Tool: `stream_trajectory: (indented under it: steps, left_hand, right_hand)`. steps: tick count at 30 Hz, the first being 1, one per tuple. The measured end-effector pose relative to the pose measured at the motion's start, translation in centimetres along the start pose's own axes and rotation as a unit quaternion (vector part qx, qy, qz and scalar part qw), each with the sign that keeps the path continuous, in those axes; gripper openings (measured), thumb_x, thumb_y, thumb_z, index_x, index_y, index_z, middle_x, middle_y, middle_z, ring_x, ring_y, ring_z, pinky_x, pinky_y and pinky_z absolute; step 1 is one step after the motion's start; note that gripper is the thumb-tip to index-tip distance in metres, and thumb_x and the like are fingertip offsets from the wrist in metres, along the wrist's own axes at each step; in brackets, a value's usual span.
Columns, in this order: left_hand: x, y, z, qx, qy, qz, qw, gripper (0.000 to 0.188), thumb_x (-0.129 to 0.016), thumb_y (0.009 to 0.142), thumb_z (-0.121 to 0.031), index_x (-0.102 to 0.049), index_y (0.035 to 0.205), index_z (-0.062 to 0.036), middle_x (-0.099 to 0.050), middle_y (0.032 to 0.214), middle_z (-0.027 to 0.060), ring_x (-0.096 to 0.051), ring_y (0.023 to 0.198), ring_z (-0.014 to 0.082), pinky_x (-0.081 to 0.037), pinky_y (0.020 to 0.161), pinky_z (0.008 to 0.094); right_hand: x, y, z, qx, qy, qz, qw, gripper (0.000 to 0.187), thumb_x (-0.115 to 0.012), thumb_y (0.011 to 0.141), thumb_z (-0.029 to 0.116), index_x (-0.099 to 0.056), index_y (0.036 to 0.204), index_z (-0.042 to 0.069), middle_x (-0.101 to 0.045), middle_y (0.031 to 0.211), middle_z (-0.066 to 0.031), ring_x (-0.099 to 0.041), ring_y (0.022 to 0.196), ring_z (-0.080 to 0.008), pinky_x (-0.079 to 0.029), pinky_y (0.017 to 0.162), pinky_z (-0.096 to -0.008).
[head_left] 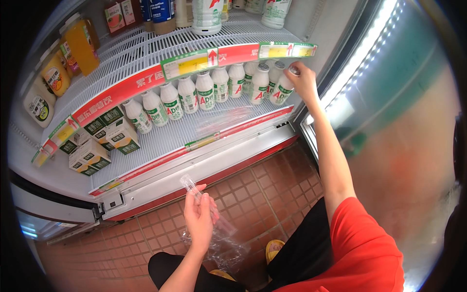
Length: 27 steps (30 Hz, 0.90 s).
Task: The person crouches in front of an open refrigerator and places multiple white bottles into a clear plastic bag, then arranges them on the shelf. The person then walks to a nearby shelf, picks up several cartons, and places them into the refrigerator.
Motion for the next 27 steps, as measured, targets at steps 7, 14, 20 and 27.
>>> stream_trajectory:
  steps: [7,14,20,27]
  left_hand:
    - [1.3,-0.2,-0.7,-0.011,-0.017,-0.001,1.0,0.022,-0.042,0.09,-0.007,-0.044,0.111,-0.0042,-0.048,0.066,0.0004,-0.042,0.047,0.0042,-0.03,0.04,0.0167]
    - [1.0,0.0,-0.4,-0.001,-0.011,-0.004,1.0,0.022,-0.043,0.09,-0.01,-0.044,0.111,-0.0037,-0.049,0.067,0.0012,-0.043,0.049,0.0043,-0.032,0.041,0.0164]
    - [0.5,0.9,0.3,0.006,-0.023,-0.006,1.0,0.02,-0.042,0.091,-0.014,-0.044,0.108,-0.004,-0.048,0.066,0.0018,-0.043,0.047,0.0056,-0.03,0.039,0.017]
    - [1.1,0.9,-0.1,0.004,-0.015,-0.006,1.0,0.019,-0.041,0.091,-0.012,-0.044,0.107,-0.004,-0.048,0.065,0.0025,-0.043,0.047,0.0055,-0.031,0.039,0.0176]
  right_hand:
    - [-4.4,-3.4,7.3,0.064,-0.282,0.096,0.952,0.03,-0.07,0.066,0.021,-0.057,0.085,0.001,-0.059,0.083,-0.019,-0.059,0.079,-0.0302,-0.048,0.064,-0.038]
    - [-22.6,-7.7,30.3,0.302,0.085,0.167,0.935,0.028,-0.059,0.074,0.02,-0.057,0.094,0.001,-0.058,0.095,-0.0167,-0.055,0.091,-0.0298,-0.045,0.075,-0.0389]
    - [-27.3,-6.2,30.3,0.217,0.063,0.049,0.973,0.029,-0.064,0.067,0.02,-0.06,0.089,0.001,-0.06,0.087,-0.0154,-0.057,0.084,-0.0314,-0.044,0.071,-0.0396]
    - [-12.2,-9.5,20.9,0.011,0.345,0.103,0.933,0.028,-0.065,0.067,0.011,-0.057,0.092,0.003,-0.06,0.066,-0.0121,-0.06,0.058,-0.0195,-0.047,0.052,-0.0293]
Point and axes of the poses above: each hand's wrist, its own y-axis towards the middle knuckle, its own x-axis out of the back of the hand, z = x × y, the point moved 7 cm from there along y, towards the middle knuckle
